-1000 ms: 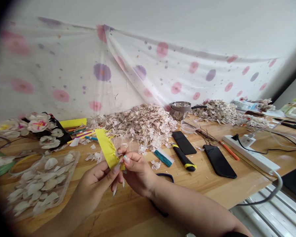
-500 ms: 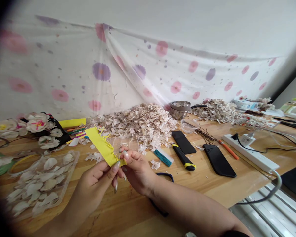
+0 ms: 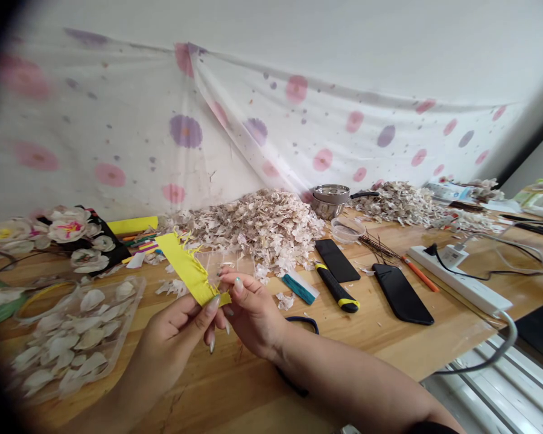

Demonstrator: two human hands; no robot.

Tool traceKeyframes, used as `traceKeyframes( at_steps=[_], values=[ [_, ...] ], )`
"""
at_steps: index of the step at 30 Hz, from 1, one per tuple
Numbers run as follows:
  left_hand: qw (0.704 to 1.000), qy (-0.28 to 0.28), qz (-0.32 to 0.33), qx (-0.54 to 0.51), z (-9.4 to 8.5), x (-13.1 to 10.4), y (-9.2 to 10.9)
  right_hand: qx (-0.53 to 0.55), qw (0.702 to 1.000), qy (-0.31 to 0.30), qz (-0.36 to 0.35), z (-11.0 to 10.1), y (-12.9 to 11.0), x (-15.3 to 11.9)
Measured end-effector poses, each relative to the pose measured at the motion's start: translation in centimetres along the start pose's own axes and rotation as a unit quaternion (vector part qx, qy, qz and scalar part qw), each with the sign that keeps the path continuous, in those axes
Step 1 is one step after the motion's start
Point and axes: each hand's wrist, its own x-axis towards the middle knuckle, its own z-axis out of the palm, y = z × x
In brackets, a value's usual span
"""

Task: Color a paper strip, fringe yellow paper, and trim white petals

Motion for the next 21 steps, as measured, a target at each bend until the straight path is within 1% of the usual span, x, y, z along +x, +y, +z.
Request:
traceKeyframes(
  at_steps=[4, 10, 15, 18, 21],
  values=[
    [1.0, -0.008, -0.011, -0.027, 0.0, 0.1, 0.0, -0.003, 1.0, -0.014, 0.001, 0.0, 0.1, 0.2],
    [1.0, -0.011, -0.015, -0.007, 0.0, 0.0, 0.0, -0.007, 1.0, -0.017, 0.002, -0.6, 0.1, 0.3],
    [1.0, -0.012, -0.016, -0.004, -0.1, 0.1, -0.1, -0.042, 0.997, -0.06, -0.024, -0.7, -0.1, 0.4],
    [1.0, -0.001, -0.024, 0.014, -0.3, 0.1, -0.4, -0.042, 0.998, -0.047, -0.027, -0.3, -0.2, 0.5],
    [0.999, 0.015, -0.024, 0.029, -0.6, 0.0, -1.1, -0.017, 1.0, -0.019, -0.002, -0.2, -0.1, 0.7]
  ],
)
